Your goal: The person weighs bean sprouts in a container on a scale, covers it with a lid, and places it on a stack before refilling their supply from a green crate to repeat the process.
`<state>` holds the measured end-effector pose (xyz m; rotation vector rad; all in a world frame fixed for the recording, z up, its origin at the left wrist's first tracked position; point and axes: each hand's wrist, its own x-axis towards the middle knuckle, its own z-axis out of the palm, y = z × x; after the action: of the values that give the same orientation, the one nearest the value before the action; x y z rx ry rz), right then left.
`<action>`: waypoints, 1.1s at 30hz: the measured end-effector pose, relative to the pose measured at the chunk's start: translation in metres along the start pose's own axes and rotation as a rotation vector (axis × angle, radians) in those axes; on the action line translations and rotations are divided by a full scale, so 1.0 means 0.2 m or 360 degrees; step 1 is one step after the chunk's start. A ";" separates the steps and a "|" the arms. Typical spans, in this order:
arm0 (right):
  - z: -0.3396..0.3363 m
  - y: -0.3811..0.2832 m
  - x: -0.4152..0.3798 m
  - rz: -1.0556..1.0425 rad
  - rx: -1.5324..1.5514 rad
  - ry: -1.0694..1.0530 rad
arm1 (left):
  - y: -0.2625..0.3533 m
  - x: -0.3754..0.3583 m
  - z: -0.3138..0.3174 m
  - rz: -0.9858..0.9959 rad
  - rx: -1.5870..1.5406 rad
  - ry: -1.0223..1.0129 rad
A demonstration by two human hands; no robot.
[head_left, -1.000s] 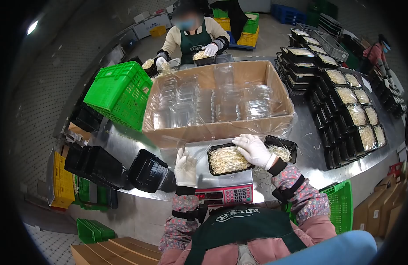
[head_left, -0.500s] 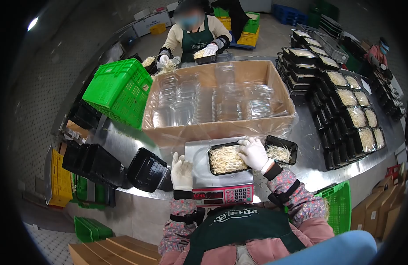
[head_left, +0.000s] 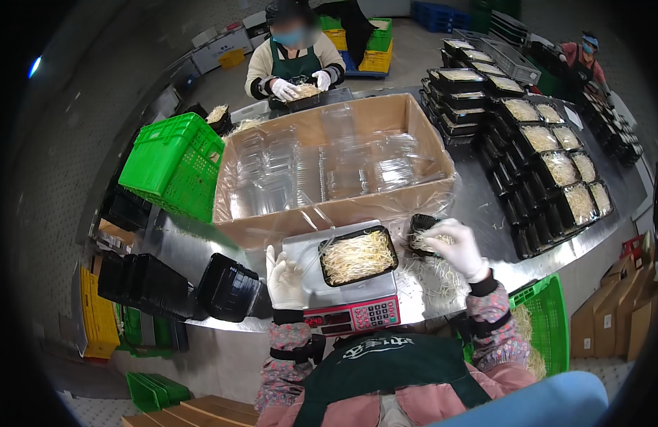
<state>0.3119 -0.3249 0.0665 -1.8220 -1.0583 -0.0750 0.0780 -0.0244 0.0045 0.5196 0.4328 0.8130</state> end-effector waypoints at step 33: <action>0.68 0.36 0.07 0.0604 -0.0087 -0.0245 | -0.33 0.34 -0.21 -0.0174 0.1743 -0.0245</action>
<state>0.3172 -0.2198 -0.0470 -2.0744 -0.8026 0.2695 0.1334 0.0010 -0.0794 1.5448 0.7452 0.3632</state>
